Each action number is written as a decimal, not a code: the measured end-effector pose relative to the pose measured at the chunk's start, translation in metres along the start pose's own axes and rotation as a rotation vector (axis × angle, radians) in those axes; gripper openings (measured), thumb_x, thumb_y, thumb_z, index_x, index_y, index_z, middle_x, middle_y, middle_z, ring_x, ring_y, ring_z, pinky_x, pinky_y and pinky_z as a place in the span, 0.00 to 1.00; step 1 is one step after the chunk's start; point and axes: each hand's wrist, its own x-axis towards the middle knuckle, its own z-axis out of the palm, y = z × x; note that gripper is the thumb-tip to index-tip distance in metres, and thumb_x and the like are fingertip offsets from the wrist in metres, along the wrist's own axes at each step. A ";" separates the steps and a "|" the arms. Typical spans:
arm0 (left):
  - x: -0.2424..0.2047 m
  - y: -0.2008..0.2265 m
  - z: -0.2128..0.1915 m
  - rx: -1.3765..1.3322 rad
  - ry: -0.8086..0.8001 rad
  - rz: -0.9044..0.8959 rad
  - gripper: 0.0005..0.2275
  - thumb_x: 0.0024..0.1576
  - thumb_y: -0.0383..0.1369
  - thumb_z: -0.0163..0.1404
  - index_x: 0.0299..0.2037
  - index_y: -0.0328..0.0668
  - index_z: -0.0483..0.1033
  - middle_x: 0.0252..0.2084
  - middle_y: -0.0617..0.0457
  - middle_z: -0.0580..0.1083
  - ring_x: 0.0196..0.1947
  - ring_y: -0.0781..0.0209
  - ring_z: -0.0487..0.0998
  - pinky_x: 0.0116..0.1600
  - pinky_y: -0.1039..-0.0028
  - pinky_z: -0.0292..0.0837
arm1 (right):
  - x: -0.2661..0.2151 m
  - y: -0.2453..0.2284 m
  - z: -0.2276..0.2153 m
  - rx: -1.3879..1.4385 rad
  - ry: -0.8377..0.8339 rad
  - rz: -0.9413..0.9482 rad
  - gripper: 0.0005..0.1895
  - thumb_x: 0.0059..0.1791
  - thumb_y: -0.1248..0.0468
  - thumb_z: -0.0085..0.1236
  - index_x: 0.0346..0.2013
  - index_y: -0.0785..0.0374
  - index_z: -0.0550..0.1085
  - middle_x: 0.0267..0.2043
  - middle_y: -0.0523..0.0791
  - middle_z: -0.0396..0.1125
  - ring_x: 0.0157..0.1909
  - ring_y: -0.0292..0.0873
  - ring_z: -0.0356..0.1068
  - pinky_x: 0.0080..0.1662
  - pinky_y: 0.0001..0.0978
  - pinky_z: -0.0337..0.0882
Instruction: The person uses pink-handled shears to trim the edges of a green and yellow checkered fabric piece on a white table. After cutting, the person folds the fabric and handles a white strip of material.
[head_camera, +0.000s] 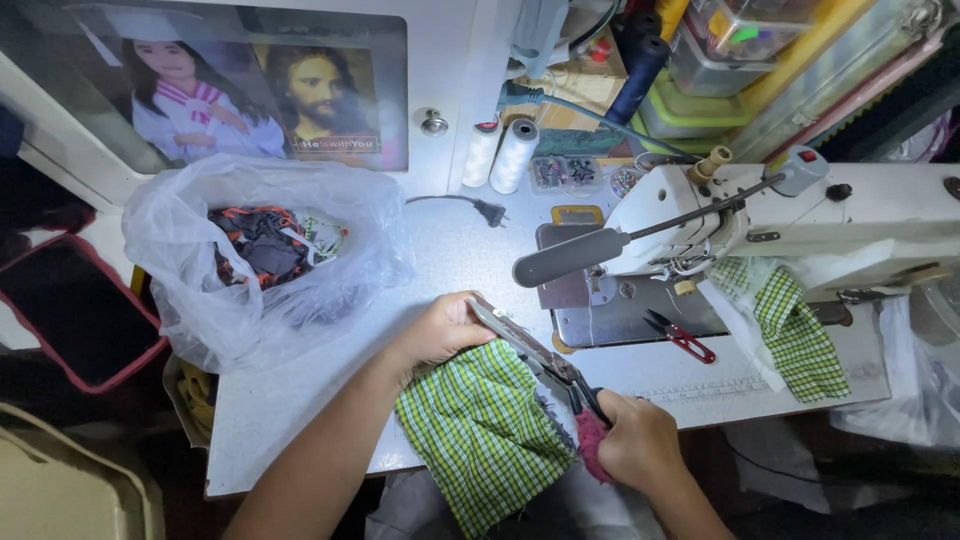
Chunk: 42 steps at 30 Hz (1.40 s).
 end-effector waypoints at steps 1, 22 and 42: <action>0.001 -0.004 -0.001 -0.003 -0.002 0.015 0.08 0.55 0.18 0.55 0.42 0.37 0.73 0.42 0.47 0.79 0.45 0.59 0.81 0.53 0.70 0.78 | 0.001 0.004 0.004 -0.037 -0.042 0.023 0.12 0.39 0.61 0.51 0.18 0.51 0.56 0.14 0.39 0.58 0.21 0.47 0.56 0.26 0.45 0.50; -0.018 0.054 0.029 0.186 0.178 -0.325 0.09 0.53 0.21 0.60 0.41 0.33 0.74 0.37 0.47 0.77 0.36 0.61 0.81 0.39 0.77 0.77 | 0.003 -0.022 -0.036 0.033 -0.181 0.026 0.39 0.38 0.32 0.75 0.22 0.52 0.57 0.17 0.38 0.61 0.24 0.40 0.58 0.28 0.37 0.56; -0.019 0.046 0.007 0.179 0.047 -0.229 0.06 0.57 0.26 0.57 0.40 0.35 0.75 0.35 0.44 0.80 0.36 0.57 0.83 0.43 0.71 0.80 | 0.001 0.010 -0.013 0.818 -0.306 -0.024 0.31 0.38 0.43 0.77 0.19 0.55 0.63 0.20 0.36 0.56 0.25 0.33 0.54 0.29 0.28 0.50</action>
